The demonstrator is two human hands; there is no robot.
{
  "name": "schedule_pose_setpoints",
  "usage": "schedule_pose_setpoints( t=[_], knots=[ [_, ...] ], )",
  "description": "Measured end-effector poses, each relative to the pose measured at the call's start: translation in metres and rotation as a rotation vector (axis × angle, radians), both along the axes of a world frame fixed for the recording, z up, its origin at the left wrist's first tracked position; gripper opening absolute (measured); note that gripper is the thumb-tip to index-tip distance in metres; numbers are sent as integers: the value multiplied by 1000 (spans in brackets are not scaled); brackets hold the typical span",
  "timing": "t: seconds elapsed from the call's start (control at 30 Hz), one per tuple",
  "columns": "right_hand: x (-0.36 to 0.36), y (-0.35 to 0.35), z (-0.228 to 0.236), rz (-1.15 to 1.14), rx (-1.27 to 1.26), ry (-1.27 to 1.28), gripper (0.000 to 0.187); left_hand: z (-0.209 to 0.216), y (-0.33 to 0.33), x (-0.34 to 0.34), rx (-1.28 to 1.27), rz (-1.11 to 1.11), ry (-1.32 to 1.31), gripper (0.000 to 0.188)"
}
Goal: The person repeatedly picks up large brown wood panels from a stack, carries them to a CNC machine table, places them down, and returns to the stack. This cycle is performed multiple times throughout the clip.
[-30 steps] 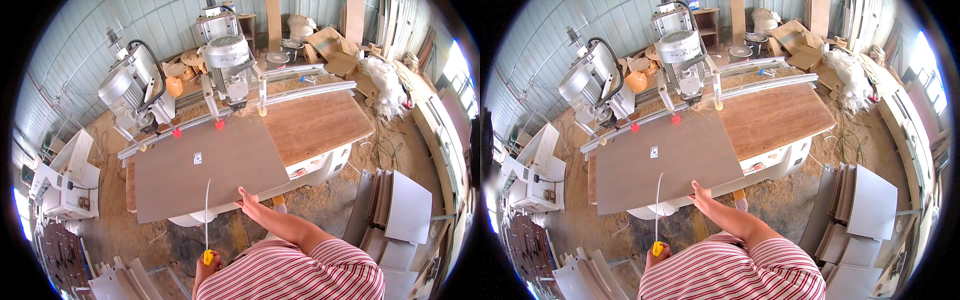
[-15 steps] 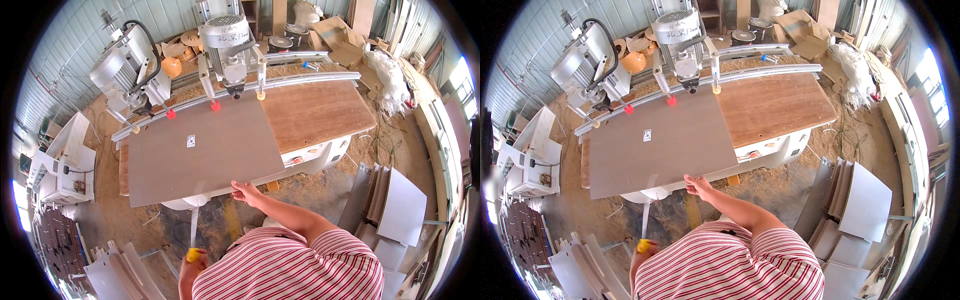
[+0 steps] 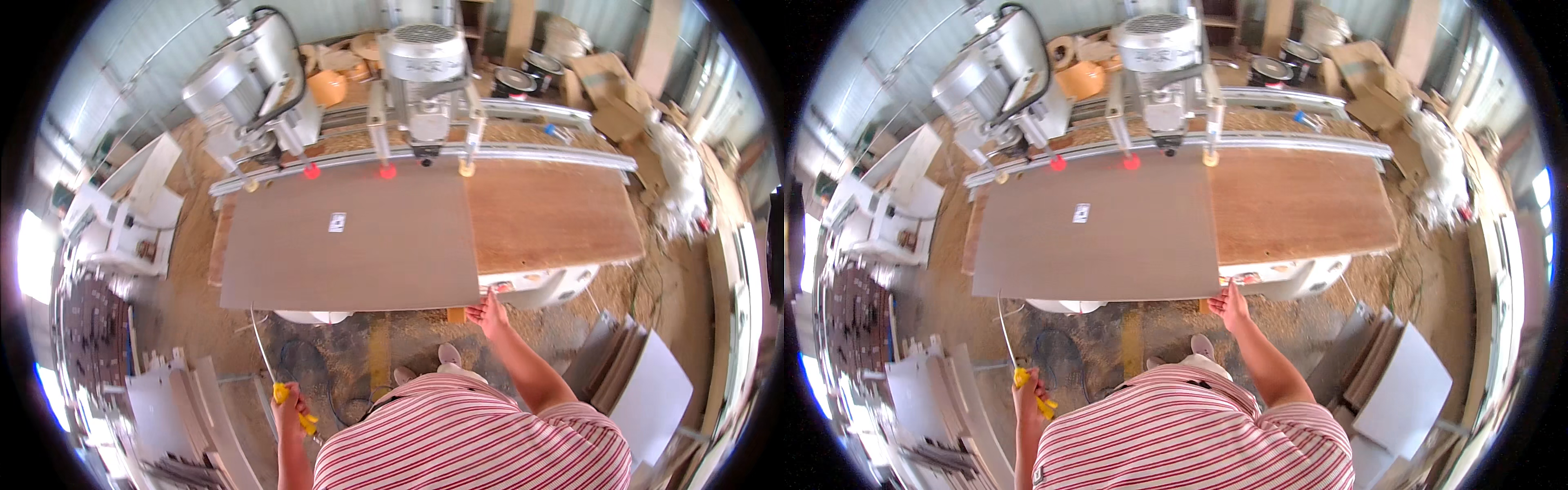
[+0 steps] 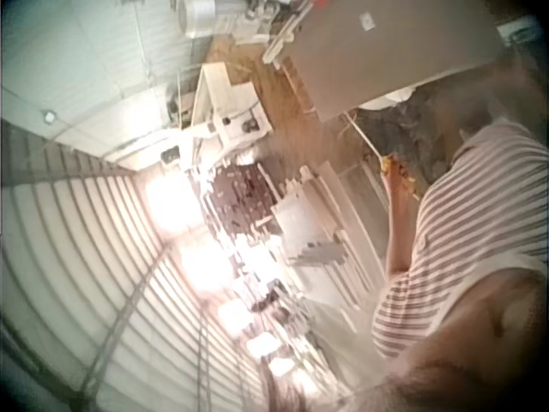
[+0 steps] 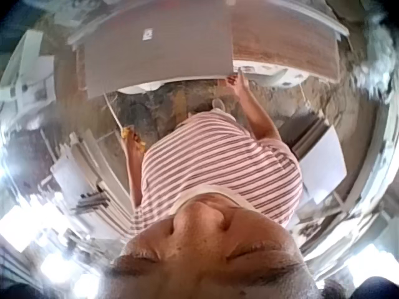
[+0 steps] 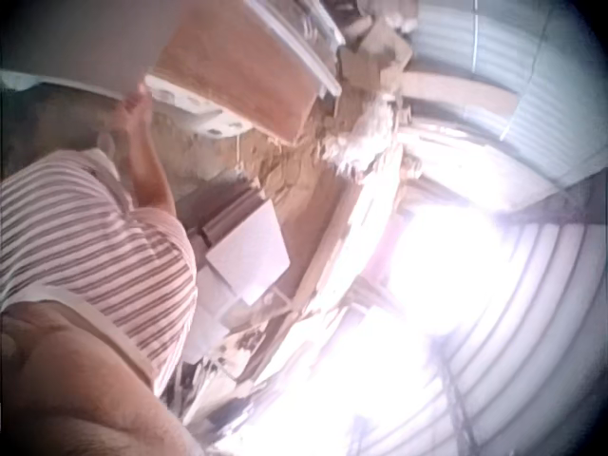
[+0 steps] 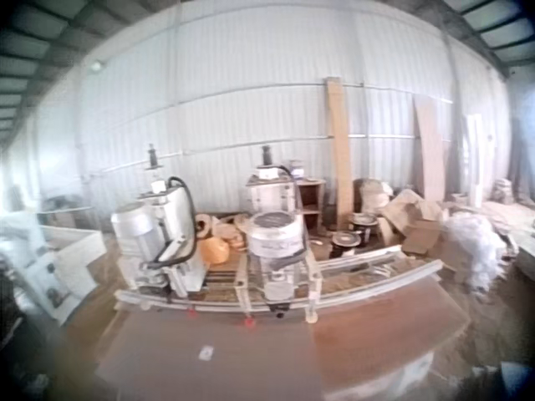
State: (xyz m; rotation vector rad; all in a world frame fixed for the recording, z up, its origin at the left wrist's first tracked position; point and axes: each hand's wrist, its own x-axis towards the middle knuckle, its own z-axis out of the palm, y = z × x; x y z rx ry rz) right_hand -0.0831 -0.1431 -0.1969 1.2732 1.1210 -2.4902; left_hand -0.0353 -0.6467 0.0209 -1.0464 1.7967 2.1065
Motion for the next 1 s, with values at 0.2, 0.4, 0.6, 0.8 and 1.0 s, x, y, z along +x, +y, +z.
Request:
schedule_pose_setpoints(
  t=[0.2,0.4,0.6,0.8,1.0],
  knots=[
    [-48,-12,84,290,196,107,51,-78,14,-52,36,222,195,6],
    [-33,0,61,397,191,145,52,-161,36,-96,248,404,396,11],
    [67,83,86,1218,640,21,41,-175,59,-92,308,722,292,12],
    [-9,79,118,677,547,-10,41,-148,91,-20,415,661,75,16],
    [-38,60,136,568,581,81,41,-98,110,52,329,639,96,18]
  ],
)
